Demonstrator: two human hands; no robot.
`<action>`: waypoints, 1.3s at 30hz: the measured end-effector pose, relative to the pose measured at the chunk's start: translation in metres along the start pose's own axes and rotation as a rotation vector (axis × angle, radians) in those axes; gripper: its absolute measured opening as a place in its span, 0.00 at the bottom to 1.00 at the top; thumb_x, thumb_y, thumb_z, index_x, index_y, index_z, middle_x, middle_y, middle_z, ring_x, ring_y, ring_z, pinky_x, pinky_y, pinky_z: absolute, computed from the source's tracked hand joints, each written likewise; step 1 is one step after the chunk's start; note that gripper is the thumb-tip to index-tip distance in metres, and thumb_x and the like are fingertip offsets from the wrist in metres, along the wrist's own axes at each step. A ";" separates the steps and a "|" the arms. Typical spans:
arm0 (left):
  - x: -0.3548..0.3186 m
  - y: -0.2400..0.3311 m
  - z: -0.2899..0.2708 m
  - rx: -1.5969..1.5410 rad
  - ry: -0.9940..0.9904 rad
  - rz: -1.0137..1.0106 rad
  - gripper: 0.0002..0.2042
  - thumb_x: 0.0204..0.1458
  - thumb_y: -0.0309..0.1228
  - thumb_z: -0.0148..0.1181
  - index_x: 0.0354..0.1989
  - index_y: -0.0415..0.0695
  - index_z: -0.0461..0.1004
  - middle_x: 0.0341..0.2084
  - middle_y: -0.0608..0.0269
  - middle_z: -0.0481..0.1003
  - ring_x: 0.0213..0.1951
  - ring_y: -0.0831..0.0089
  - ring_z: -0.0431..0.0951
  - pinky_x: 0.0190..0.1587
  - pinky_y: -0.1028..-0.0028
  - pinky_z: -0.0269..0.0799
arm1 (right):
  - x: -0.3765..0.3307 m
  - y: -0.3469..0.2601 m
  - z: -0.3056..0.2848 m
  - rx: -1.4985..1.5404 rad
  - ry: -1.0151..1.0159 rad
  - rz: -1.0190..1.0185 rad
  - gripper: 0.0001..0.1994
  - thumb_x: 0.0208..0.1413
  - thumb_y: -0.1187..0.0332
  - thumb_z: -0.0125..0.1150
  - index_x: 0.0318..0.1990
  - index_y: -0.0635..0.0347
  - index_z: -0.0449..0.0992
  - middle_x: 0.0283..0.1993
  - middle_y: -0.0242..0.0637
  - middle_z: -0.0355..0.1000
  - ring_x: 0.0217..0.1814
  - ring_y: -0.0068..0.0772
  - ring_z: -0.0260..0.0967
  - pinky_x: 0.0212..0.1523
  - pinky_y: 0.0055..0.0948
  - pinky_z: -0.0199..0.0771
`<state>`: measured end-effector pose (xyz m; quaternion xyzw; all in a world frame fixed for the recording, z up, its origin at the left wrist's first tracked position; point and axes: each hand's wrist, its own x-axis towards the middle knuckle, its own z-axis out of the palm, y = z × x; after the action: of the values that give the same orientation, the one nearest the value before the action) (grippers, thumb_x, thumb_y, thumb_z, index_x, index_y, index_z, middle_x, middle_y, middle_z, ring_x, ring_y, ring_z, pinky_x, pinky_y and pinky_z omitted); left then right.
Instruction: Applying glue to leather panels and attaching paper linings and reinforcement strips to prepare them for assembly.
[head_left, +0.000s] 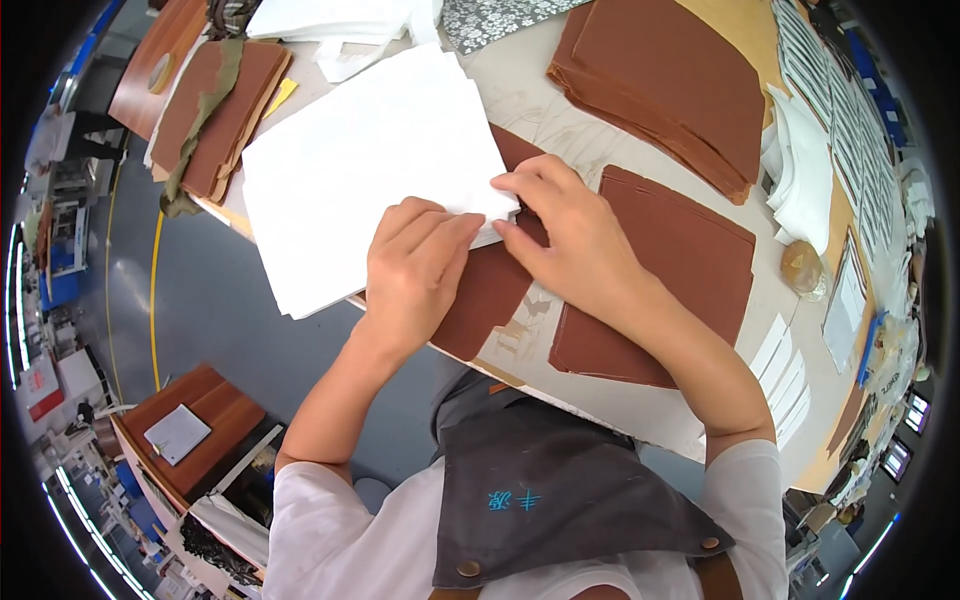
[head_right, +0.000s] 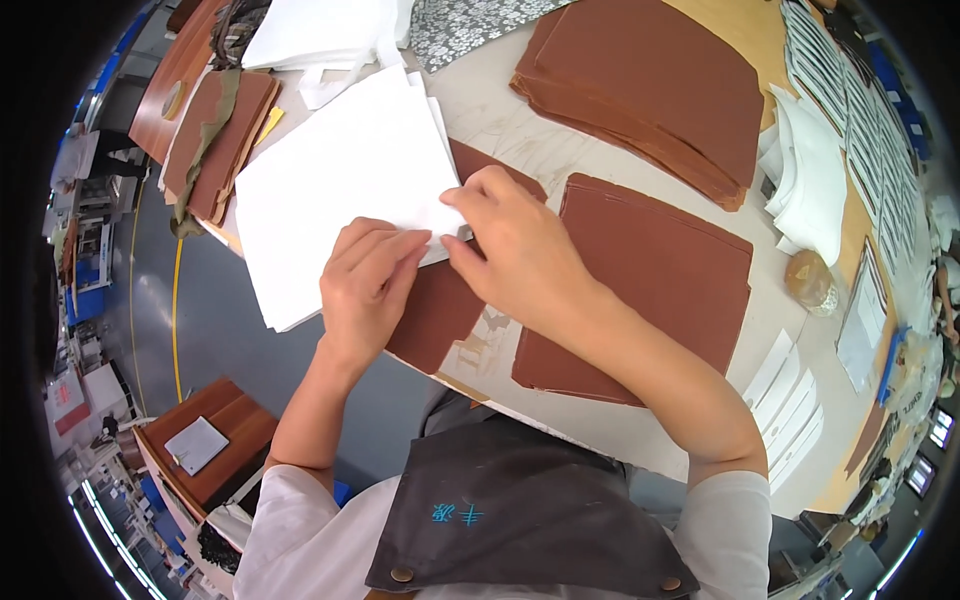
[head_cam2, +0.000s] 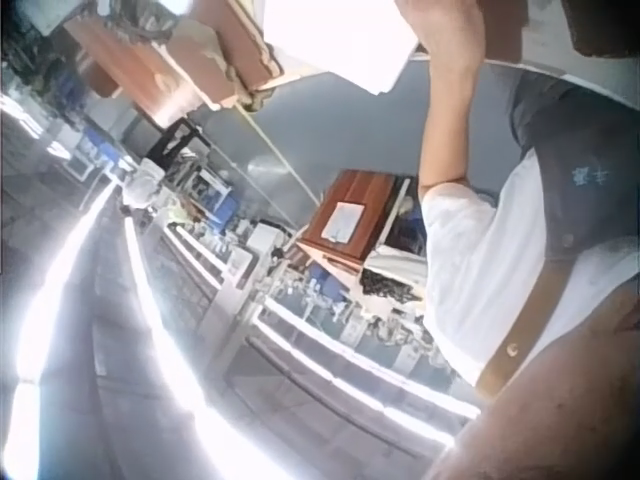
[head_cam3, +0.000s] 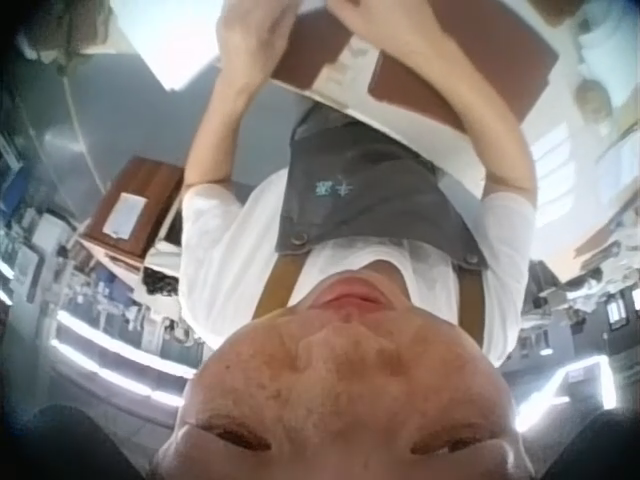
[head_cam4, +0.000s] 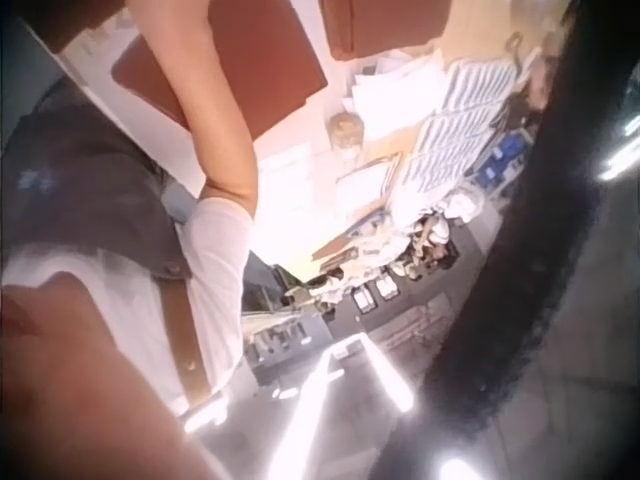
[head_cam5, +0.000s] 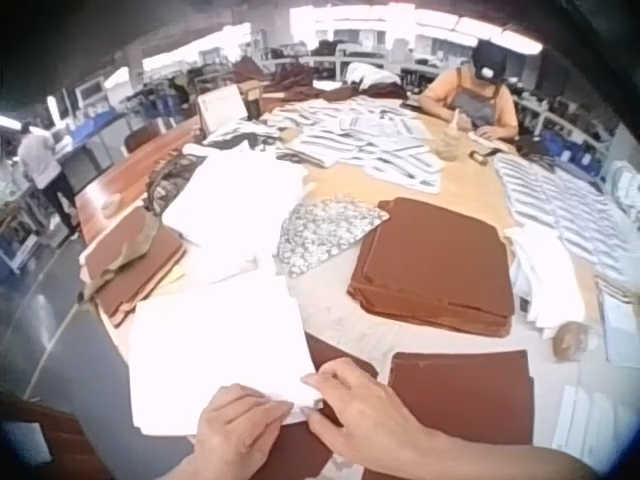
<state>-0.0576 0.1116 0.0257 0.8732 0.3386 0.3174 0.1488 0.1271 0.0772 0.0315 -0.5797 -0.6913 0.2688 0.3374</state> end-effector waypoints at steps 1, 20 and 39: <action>-0.001 -0.001 -0.001 -0.062 0.000 -0.088 0.09 0.42 0.17 0.66 0.34 0.38 0.79 0.27 0.62 0.77 0.34 0.71 0.76 0.37 0.74 0.70 | 0.001 0.000 0.003 0.001 0.010 -0.016 0.14 0.50 0.71 0.63 0.45 0.66 0.74 0.41 0.40 0.67 0.36 0.41 0.71 0.36 0.37 0.72; -0.012 -0.014 -0.038 0.175 -0.022 -0.240 0.18 0.38 0.18 0.61 0.43 0.41 0.74 0.33 0.60 0.72 0.39 0.61 0.69 0.43 0.66 0.64 | 0.046 0.016 0.008 0.128 0.073 -0.053 0.07 0.50 0.69 0.63 0.31 0.65 0.76 0.33 0.36 0.71 0.40 0.38 0.62 0.38 0.33 0.66; -0.043 -0.127 -0.106 0.036 0.455 -0.568 0.11 0.43 0.25 0.69 0.38 0.43 0.80 0.35 0.64 0.74 0.40 0.72 0.72 0.44 0.74 0.66 | 0.082 0.019 0.011 -0.134 0.304 -0.175 0.07 0.45 0.71 0.66 0.34 0.58 0.77 0.37 0.35 0.68 0.44 0.39 0.63 0.45 0.36 0.66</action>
<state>-0.2143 0.1797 0.0256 0.6540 0.5975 0.4435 0.1363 0.1218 0.1618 0.0233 -0.5724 -0.6965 0.1008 0.4208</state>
